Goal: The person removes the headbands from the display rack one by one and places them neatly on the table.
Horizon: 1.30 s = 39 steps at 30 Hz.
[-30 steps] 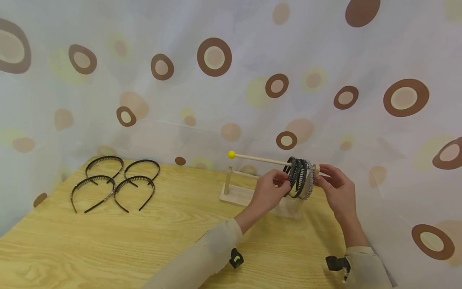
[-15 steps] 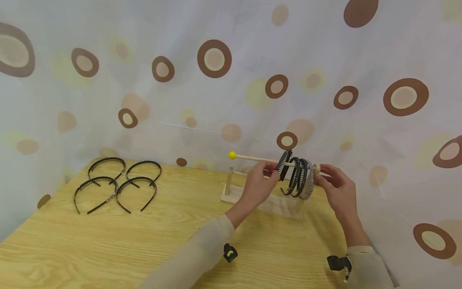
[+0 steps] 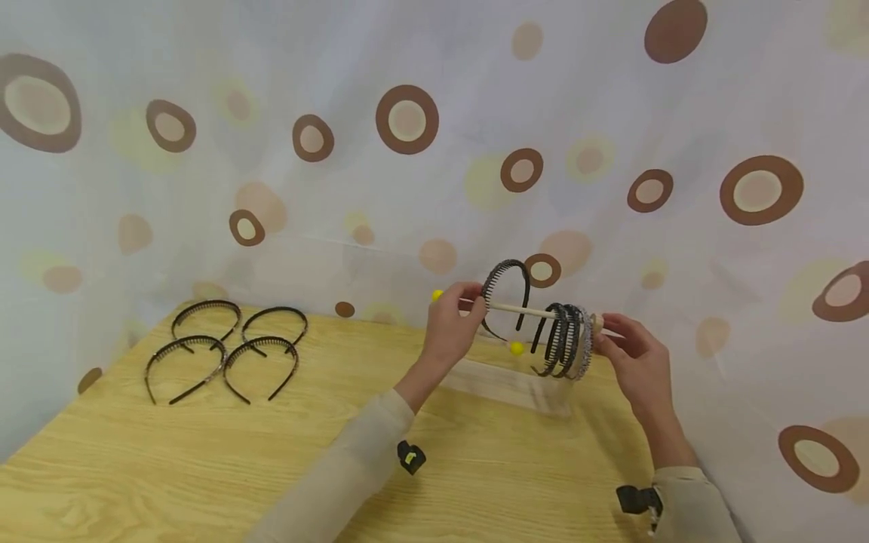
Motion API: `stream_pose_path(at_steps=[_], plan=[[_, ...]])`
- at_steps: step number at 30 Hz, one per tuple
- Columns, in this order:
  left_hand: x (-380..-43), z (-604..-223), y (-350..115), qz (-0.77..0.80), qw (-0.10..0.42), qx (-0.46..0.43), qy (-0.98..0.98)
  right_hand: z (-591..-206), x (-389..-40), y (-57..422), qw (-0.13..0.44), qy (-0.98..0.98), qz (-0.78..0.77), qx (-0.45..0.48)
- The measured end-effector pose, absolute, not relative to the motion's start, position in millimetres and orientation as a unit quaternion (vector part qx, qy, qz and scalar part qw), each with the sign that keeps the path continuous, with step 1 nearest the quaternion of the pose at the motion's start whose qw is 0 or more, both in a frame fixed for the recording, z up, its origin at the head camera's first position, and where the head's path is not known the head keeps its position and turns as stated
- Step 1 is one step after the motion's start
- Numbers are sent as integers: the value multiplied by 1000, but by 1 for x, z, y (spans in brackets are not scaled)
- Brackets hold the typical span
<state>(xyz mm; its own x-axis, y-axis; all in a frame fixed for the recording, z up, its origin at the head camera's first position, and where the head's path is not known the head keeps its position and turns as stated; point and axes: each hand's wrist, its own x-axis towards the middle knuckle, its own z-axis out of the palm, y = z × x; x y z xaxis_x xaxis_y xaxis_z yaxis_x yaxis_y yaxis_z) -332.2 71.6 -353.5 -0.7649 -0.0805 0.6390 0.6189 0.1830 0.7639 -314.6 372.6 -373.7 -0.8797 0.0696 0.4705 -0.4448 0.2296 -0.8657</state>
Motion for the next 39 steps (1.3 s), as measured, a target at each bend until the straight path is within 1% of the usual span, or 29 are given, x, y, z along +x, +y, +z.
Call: stream_pose_path(at_steps=[5, 8, 17, 25, 30, 36, 39], plan=[[-336, -355, 51, -571, 331, -206, -723, -375, -316, 372, 211, -734, 630, 140], [-338, -356, 37, -556, 348, -209, -725, -375, -316, 373, 212, -731, 633, 146], [-343, -354, -14, -568, 369, -179, -714, -383, -315, 373, 200, -730, 638, 140], [-347, -353, -66, -552, 411, -159, -708, -383, -317, 373, 213, -750, 611, 139], [-347, -353, -100, -582, 402, -146, -692, -379, -320, 374, 222, -771, 583, 128], [-353, -359, -137, -632, 377, -123, -666, -377, -319, 374, 221, -770, 584, 130], [-353, -366, -153, -644, 353, -116, -668, -378, -317, 373, 219, -765, 590, 133]])
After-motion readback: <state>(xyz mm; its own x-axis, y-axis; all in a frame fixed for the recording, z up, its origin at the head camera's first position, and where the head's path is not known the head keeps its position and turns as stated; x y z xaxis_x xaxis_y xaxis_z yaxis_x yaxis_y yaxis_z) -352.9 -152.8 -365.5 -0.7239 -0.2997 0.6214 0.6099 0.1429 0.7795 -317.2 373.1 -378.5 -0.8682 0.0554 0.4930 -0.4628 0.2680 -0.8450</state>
